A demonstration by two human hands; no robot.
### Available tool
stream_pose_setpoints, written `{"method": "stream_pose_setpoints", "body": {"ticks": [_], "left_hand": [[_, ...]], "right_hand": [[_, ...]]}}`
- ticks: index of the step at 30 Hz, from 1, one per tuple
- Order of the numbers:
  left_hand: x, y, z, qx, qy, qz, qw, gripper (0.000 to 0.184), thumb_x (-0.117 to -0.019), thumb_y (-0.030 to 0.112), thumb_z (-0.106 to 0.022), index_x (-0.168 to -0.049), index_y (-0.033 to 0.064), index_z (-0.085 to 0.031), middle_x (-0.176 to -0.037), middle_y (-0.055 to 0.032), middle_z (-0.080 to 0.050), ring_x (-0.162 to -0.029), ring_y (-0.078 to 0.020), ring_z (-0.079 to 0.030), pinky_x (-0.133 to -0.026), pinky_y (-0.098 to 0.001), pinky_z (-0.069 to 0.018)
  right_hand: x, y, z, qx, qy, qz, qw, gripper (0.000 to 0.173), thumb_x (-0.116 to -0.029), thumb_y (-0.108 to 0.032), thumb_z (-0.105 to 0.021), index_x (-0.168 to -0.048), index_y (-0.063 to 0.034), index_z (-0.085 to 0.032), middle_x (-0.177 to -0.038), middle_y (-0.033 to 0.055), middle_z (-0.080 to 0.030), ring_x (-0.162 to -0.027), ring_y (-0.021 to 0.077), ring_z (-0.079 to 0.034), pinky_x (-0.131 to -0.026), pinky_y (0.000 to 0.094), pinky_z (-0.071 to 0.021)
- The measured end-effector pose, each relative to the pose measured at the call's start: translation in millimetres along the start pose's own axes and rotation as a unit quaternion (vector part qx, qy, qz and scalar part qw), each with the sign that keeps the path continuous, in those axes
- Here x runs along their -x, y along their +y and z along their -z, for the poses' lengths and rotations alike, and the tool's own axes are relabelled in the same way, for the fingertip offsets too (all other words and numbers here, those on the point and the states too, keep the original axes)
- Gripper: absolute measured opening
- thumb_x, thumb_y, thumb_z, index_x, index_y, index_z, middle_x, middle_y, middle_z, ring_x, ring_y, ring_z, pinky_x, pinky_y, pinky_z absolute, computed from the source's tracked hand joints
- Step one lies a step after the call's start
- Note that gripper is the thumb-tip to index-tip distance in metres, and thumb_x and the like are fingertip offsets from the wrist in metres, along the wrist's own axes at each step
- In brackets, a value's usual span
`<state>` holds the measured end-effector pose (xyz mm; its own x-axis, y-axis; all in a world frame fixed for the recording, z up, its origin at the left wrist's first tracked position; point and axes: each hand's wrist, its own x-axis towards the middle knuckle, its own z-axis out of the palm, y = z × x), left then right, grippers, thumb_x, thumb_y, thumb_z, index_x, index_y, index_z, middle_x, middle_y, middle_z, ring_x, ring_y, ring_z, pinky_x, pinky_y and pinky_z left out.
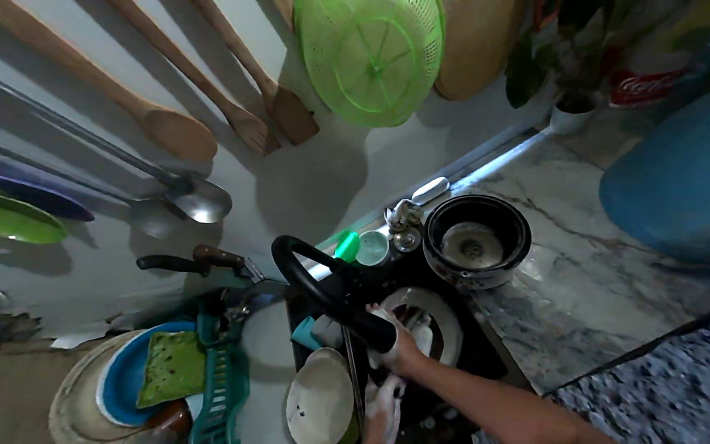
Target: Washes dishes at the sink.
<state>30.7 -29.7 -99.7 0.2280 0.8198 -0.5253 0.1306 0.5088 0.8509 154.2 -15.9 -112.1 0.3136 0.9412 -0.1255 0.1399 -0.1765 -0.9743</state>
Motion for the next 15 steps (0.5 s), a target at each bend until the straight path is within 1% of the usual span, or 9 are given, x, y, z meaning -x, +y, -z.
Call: {"method": "stream_pose_setpoints", "body": {"ticks": [1, 2, 3, 4, 7, 9, 12, 13, 15], "left_hand": [[-0.7, 1.5, 3.9, -0.007, -0.002, -0.007, 1.000, 0.031, -0.0830, -0.010, -0.060, -0.114, -0.0045, -0.055, -0.086, -0.0084, -0.066, -0.074, -0.0113, -0.065, -0.070, -0.0280, -0.0566], [1.5, 4.4, 6.7, -0.011, -0.003, -0.003, 1.000, 0.034, -0.0847, -0.009, -0.063, -0.118, -0.0065, -0.055, -0.093, -0.0114, -0.068, -0.081, -0.0138, -0.066, -0.075, -0.0306, -0.0575], [6.5, 6.2, 7.1, -0.012, 0.003, 0.002, 1.000, 0.037, -0.0855, -0.010, -0.063, -0.121, -0.0077, -0.055, -0.097, -0.0137, -0.068, -0.085, -0.0156, -0.067, -0.079, -0.0323, -0.0580], [12.2, 7.2, 5.5, -0.008, 0.006, 0.003, 1.000, 0.039, -0.0862, -0.010, -0.063, -0.123, -0.0082, -0.053, -0.100, -0.0147, -0.068, -0.088, -0.0163, -0.068, -0.081, -0.0330, -0.0584], [17.0, 3.6, 4.1, 0.012, 0.001, 0.017, 1.000, 0.037, -0.0942, -0.004, -0.060, -0.130, -0.0080, -0.050, -0.104, -0.0141, -0.067, -0.090, -0.0151, -0.066, -0.084, -0.0339, -0.0573], [7.1, -2.1, 5.5, 0.048, 0.005, 0.037, 0.998, 0.027, -0.1058, 0.015, -0.052, -0.126, -0.0022, -0.053, -0.095, -0.0086, -0.066, -0.083, -0.0130, -0.066, -0.079, -0.0336, -0.0578], [-7.8, -6.6, 11.1, 0.120, 0.041, 0.040, 0.991, 0.039, -0.1108, 0.040, -0.035, -0.119, 0.0088, -0.057, -0.086, -0.0021, -0.066, -0.073, -0.0102, -0.065, -0.067, -0.0311, -0.0579], [-7.6, -4.7, 13.2, 0.130, 0.043, 0.035, 0.990, 0.041, -0.1112, 0.041, -0.032, -0.125, 0.0096, -0.055, -0.094, -0.0031, -0.066, -0.080, -0.0106, -0.066, -0.070, -0.0318, -0.0582], [-1.4, -6.9, 13.7, 0.143, 0.044, 0.030, 0.988, 0.044, -0.1114, 0.041, -0.032, -0.134, 0.0097, -0.051, -0.107, -0.0061, -0.067, -0.091, -0.0134, -0.068, -0.078, -0.0355, -0.0596]], "right_hand": [[0.4, -2.6, 4.4, -0.001, -0.019, -0.008, 1.000, 0.072, -0.0888, -0.019, -0.075, -0.150, 0.0051, -0.045, -0.156, 0.0219, -0.046, -0.150, 0.0287, -0.038, -0.127, 0.0411, -0.0227], [-4.1, 2.1, 11.8, 0.009, -0.024, -0.039, 0.999, 0.069, -0.0904, -0.020, -0.074, -0.149, 0.0046, -0.047, -0.150, 0.0224, -0.052, -0.144, 0.0299, -0.046, -0.122, 0.0436, -0.0322], [-12.5, 15.8, 18.1, 0.018, -0.007, -0.080, 0.997, 0.064, -0.0919, -0.020, -0.072, -0.145, 0.0062, -0.049, -0.142, 0.0253, -0.057, -0.135, 0.0343, -0.054, -0.116, 0.0488, -0.0402], [-22.9, 32.7, 24.8, 0.016, 0.027, -0.116, 0.993, 0.061, -0.0943, -0.021, -0.070, -0.145, 0.0069, -0.049, -0.139, 0.0270, -0.058, -0.132, 0.0366, -0.056, -0.114, 0.0509, -0.0428], [-31.8, 44.7, 29.7, 0.050, 0.066, -0.160, 0.984, 0.060, -0.0994, -0.021, -0.064, -0.149, 0.0074, -0.044, -0.147, 0.0294, -0.051, -0.139, 0.0398, -0.049, -0.118, 0.0521, -0.0374], [-9.1, 24.2, 14.4, 0.048, 0.035, -0.120, 0.991, 0.065, -0.0958, -0.021, -0.068, -0.150, 0.0067, -0.043, -0.149, 0.0281, -0.050, -0.141, 0.0381, -0.048, -0.119, 0.0505, -0.0369], [23.2, -3.3, 7.7, 0.018, -0.035, -0.029, 0.999, 0.061, -0.0991, -0.020, -0.063, -0.150, 0.0056, -0.043, -0.154, 0.0238, -0.047, -0.147, 0.0303, -0.042, -0.123, 0.0422, -0.0316], [22.8, 1.8, 11.6, 0.028, -0.046, -0.016, 0.998, 0.059, -0.1007, -0.021, -0.061, -0.151, 0.0058, -0.043, -0.153, 0.0239, -0.048, -0.146, 0.0305, -0.043, -0.123, 0.0425, -0.0316], [9.1, 31.5, 21.8, 0.063, -0.016, -0.068, 0.996, 0.057, -0.1019, -0.022, -0.059, -0.150, 0.0047, -0.044, -0.149, 0.0254, -0.052, -0.140, 0.0352, -0.049, -0.119, 0.0497, -0.0377]]}}
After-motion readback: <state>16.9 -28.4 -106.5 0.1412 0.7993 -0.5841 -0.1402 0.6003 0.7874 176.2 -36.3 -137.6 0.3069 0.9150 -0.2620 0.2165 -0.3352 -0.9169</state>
